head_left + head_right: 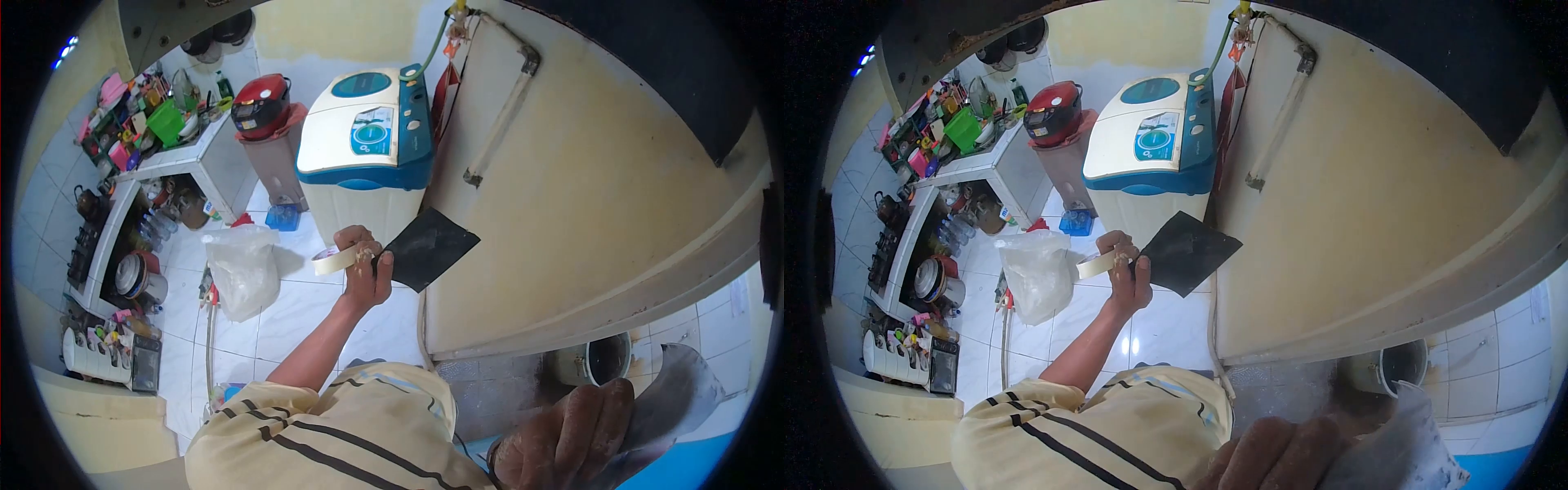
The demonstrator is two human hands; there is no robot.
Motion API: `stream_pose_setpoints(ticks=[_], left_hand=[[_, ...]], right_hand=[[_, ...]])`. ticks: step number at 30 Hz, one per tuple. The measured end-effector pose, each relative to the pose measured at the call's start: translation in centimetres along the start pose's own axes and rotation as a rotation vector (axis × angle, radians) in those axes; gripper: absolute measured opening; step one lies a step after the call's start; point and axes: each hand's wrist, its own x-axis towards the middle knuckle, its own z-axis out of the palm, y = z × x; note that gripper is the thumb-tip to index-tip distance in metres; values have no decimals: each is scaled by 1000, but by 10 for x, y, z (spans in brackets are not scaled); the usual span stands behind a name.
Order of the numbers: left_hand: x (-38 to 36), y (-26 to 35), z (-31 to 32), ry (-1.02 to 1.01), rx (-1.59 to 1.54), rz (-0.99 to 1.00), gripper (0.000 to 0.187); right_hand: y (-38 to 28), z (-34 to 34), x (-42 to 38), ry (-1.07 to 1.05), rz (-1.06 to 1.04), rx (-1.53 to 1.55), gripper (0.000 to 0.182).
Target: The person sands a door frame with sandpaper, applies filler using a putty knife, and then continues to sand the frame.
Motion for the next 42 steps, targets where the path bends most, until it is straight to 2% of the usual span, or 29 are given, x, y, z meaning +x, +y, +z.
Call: stream_pose_setpoints(ticks=[7,9,17,25,28,32,34,36,37,42], left_hand=[[-2,-3,-2,-18,10,-27,12],[-1,-5,-5,-28,33,0,12],[0,-6,-9,-53,45,25,11],[1,-3,-5,-45,-6,18,9],[-3,-7,-3,-48,-10,8,9],[-1,-8,-2,-41,1,-6,11],[-5,-7,1,-3,8,-95,12],[-5,-16,3,-59,21,-5,10],[-8,-22,7,-59,45,68,10],[-5,-17,26,-94,-24,42,10]], right_hand=[[-11,7,-8,72,112,11,29],[-7,0,-9,54,44,4,29],[21,-34,-23,162,-521,-152,34],[11,-52,-35,289,-824,-375,45],[-8,-44,-34,235,-1042,-447,41],[-36,-9,-49,27,-1274,-325,30],[-42,11,-49,-84,-1462,-334,28],[-43,31,-34,-239,-1692,-381,26],[-48,38,-36,-265,-1729,-453,26],[-52,46,-53,-157,-1730,-694,27]])
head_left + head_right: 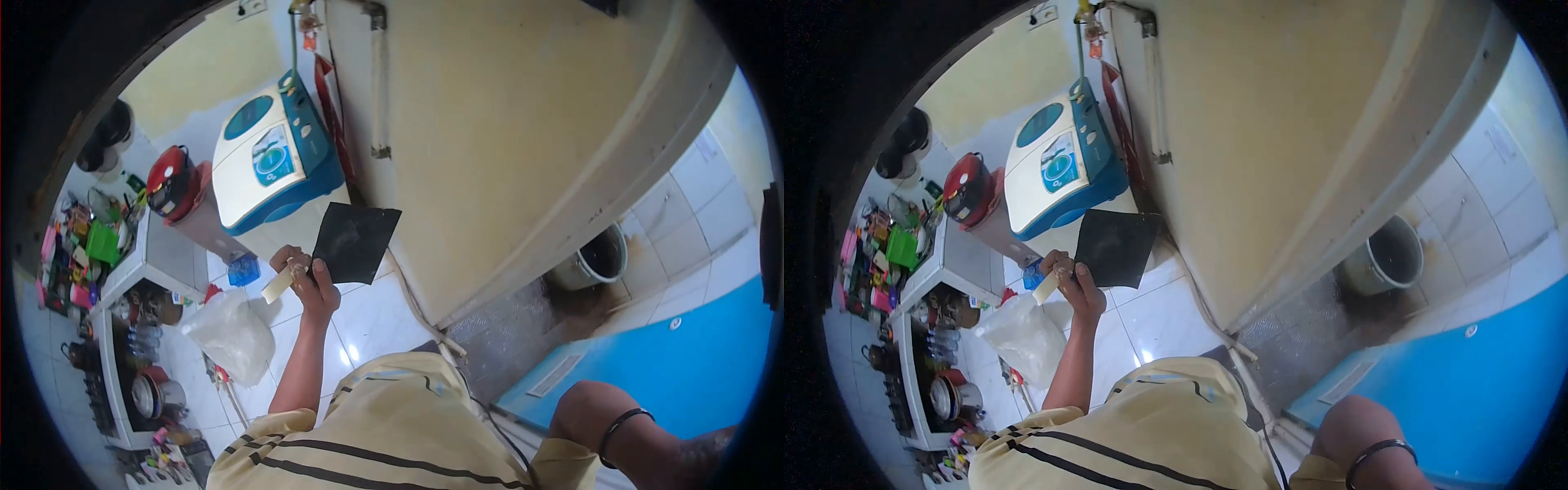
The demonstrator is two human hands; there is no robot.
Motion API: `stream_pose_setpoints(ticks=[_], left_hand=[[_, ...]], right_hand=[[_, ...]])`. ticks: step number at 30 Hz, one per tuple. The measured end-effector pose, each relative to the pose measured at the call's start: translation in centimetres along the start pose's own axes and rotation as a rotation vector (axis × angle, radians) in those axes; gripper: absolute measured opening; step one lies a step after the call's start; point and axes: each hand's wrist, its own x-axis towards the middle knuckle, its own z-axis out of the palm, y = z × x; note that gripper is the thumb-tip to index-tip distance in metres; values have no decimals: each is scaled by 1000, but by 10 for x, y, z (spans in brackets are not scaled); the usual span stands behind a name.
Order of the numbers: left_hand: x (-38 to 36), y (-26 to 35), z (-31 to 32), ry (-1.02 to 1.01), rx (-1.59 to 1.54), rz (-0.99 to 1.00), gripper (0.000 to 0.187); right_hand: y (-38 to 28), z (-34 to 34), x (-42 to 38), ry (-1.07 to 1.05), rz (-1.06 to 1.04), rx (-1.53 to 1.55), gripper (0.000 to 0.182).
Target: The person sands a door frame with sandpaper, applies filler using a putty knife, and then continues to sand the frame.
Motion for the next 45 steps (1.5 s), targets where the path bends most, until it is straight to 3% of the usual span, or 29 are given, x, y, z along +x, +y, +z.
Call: stream_pose_setpoints(ticks=[18,23,45], left_hand=[[11,19,54,-63,-219,-47,11],[13,8,59,-15,-183,95,11],[7,-19,-7,124,13,-87,11]], right_hand=[[-32,-9,-4,-9,56,-319,31],[-29,-21,-8,26,101,-337,32],[21,-74,-13,108,398,-395,38]])
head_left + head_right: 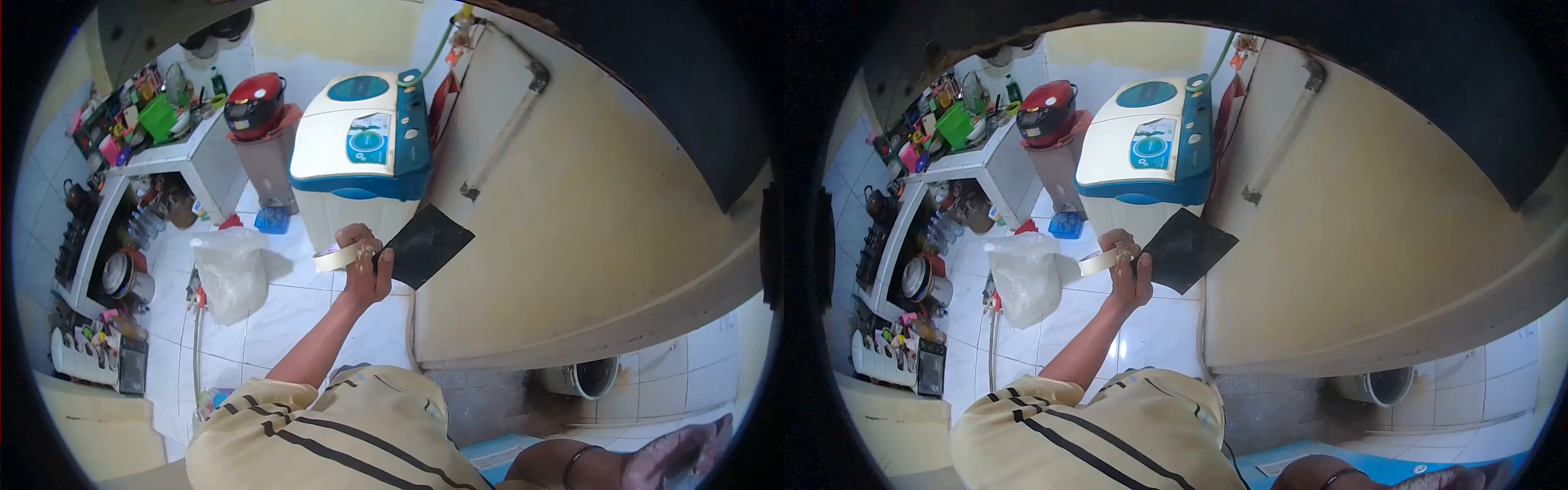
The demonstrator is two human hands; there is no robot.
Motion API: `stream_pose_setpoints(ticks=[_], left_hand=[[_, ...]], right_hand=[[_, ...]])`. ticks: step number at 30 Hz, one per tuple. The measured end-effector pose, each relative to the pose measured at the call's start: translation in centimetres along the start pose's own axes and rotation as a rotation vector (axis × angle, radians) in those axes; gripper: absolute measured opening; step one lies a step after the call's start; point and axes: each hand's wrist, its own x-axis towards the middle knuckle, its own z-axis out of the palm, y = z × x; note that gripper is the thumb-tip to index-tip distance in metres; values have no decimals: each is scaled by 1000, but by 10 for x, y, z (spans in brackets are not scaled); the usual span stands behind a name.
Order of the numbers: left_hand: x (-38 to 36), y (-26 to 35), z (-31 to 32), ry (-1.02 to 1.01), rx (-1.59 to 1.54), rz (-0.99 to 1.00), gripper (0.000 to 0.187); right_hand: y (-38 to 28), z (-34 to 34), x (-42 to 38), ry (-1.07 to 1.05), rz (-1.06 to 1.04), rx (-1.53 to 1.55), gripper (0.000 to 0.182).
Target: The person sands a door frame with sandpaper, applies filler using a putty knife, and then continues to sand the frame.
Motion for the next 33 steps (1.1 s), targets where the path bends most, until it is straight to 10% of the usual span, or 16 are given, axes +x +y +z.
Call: stream_pose_setpoints(ticks=[26,30,33], left_hand=[[4,26,23,-152,-191,116,9],[-41,9,34,-210,-326,-282,11],[-11,35,34,-195,-208,-47,12]], right_hand=[[-50,-50,-47,89,129,-185,41],[-51,-41,-58,375,65,-227,37],[-63,-48,-72,379,18,-438,44]])
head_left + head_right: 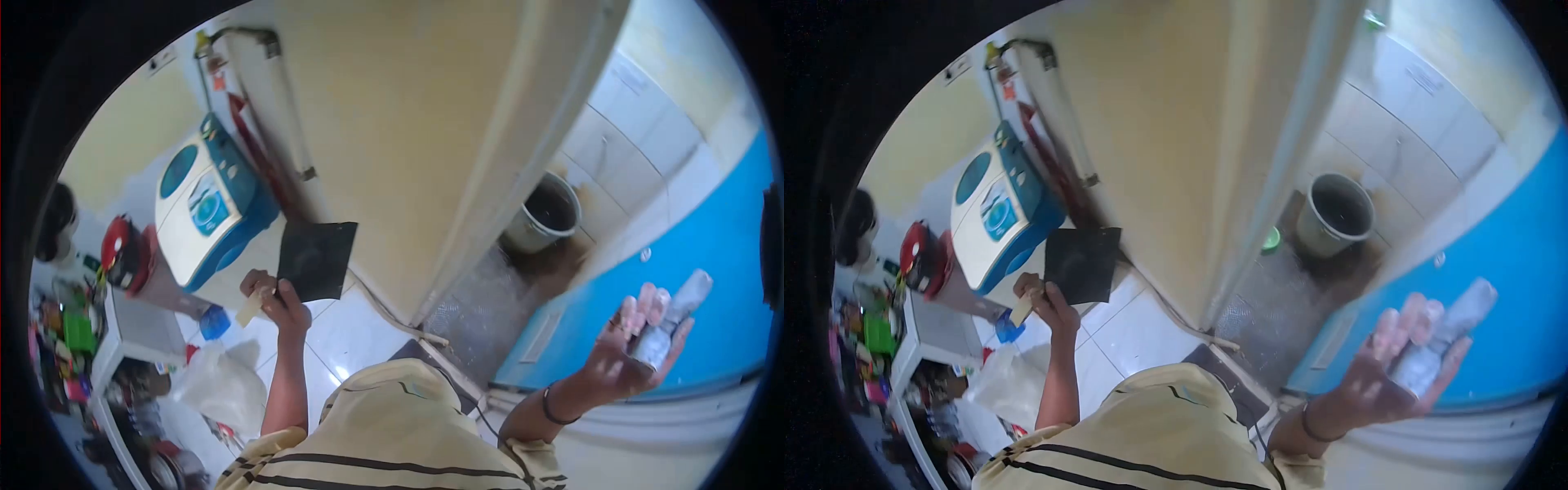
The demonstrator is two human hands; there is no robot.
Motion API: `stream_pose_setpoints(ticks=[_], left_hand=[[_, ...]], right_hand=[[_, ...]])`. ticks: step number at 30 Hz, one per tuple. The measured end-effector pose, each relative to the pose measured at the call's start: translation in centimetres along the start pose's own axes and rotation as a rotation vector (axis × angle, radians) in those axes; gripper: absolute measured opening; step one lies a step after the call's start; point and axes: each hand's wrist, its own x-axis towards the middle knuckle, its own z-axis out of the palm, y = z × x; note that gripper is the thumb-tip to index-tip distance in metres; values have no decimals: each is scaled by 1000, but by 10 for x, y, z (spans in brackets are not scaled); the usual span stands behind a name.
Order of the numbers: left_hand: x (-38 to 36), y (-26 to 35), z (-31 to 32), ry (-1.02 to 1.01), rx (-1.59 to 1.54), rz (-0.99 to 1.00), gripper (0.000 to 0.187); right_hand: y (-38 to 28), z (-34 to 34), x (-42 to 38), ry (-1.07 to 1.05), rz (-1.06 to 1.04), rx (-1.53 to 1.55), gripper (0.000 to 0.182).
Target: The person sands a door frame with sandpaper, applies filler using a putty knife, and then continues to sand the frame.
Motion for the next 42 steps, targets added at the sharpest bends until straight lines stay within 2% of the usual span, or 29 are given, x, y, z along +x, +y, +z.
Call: stream_pose_setpoints(ticks=[2,5,6,7,9,11,12,13,15,17,19,20,21,24,26,28,30,31,33,34,36,37,40,42], left_hand=[[-3,-1,5,-38,-24,-9,14],[-12,-8,12,-27,-72,-94,14],[-15,-13,16,-9,-95,-43,13],[-20,-5,17,-3,-99,-119,11],[-8,3,14,-25,-71,55,15],[11,9,10,-25,-78,222,10],[13,11,5,-19,-51,222,10],[15,15,1,-17,-31,224,9],[15,13,-9,9,-12,227,9],[12,10,-27,-22,44,195,9],[12,15,-48,-41,92,151,10],[9,12,-57,-53,138,163,10],[8,9,-67,-65,183,175,10],[3,9,-87,-84,259,132,12],[-2,6,-95,-94,298,77,13],[4,6,-95,-95,256,171,13],[7,7,-91,-89,232,204,11],[8,7,-87,-82,228,193,10],[10,5,-78,-64,183,209,10],[11,4,-74,-66,175,187,10],[14,6,-64,-81,142,145,10],[10,-1,-61,-109,154,162,10],[-3,-20,-44,-65,-23,96,12],[-6,-26,-32,-86,-10,11,17]], right_hand=[[-3,2,-1,-115,131,270,42],[-8,-4,-6,-66,123,211,48],[-10,6,-10,146,112,203,50],[-2,4,-16,199,-32,-91,50],[3,-28,-20,168,-115,-88,60],[18,-43,-17,69,-257,-521,68],[27,-50,-16,42,-346,-723,73],[27,-59,-12,152,-205,-695,69],[19,-22,-4,571,135,-23,56],[35,29,-22,555,114,-480,50],[53,-13,-26,148,40,-547,43],[62,-33,-28,-50,-5,-549,41],[65,-34,-21,-161,168,-70,45],[76,-24,-34,27,252,104,39],[78,-22,-34,3,320,193,38],[80,-25,-31,-101,383,312,37],[79,-16,-36,9,362,143,37],[72,12,-43,191,305,-94,38],[60,34,-42,407,281,-286,36],[55,38,-39,443,321,-238,35],[54,29,-42,312,298,-146,35],[56,15,-45,151,228,-115,35],[33,-12,-59,238,308,63,43],[32,-12,-64,176,318,156,39]])
